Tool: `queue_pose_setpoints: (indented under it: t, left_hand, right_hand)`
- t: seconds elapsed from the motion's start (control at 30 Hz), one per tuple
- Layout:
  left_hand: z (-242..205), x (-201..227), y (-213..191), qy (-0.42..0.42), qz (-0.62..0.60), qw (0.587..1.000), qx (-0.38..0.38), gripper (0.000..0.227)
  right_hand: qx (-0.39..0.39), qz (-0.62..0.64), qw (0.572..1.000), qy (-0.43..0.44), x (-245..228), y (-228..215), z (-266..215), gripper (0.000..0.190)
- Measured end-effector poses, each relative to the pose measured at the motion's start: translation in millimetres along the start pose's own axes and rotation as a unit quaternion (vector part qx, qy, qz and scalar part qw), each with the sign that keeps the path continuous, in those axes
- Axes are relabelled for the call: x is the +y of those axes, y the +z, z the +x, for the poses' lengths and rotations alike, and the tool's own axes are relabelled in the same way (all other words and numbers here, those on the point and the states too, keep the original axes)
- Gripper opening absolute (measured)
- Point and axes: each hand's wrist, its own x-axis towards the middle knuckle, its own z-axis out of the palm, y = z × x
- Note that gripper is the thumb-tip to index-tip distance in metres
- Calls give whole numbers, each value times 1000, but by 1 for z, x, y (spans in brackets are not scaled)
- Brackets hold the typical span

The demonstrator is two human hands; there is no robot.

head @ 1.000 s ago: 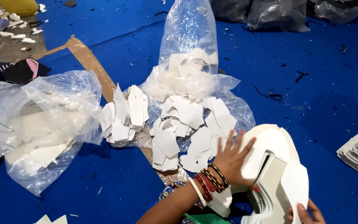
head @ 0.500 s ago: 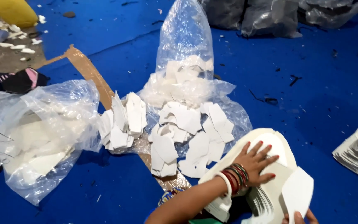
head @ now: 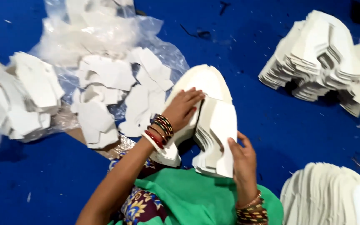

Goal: The person organizes and stacks white shoe upper components on the floor.

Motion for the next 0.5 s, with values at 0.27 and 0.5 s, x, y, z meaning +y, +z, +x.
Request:
queue_pose_setpoints:
  t: [0.27,0.5]
  left_hand:
    - [2,10,-2,-9,22,1000,6,52]
    - [3,13,-4,-37,51,998,-21,53]
  right_hand:
    - [20,-62,998,-1,-2,20,5,41]
    - [20,-103,994,-6,-13,34,5,43]
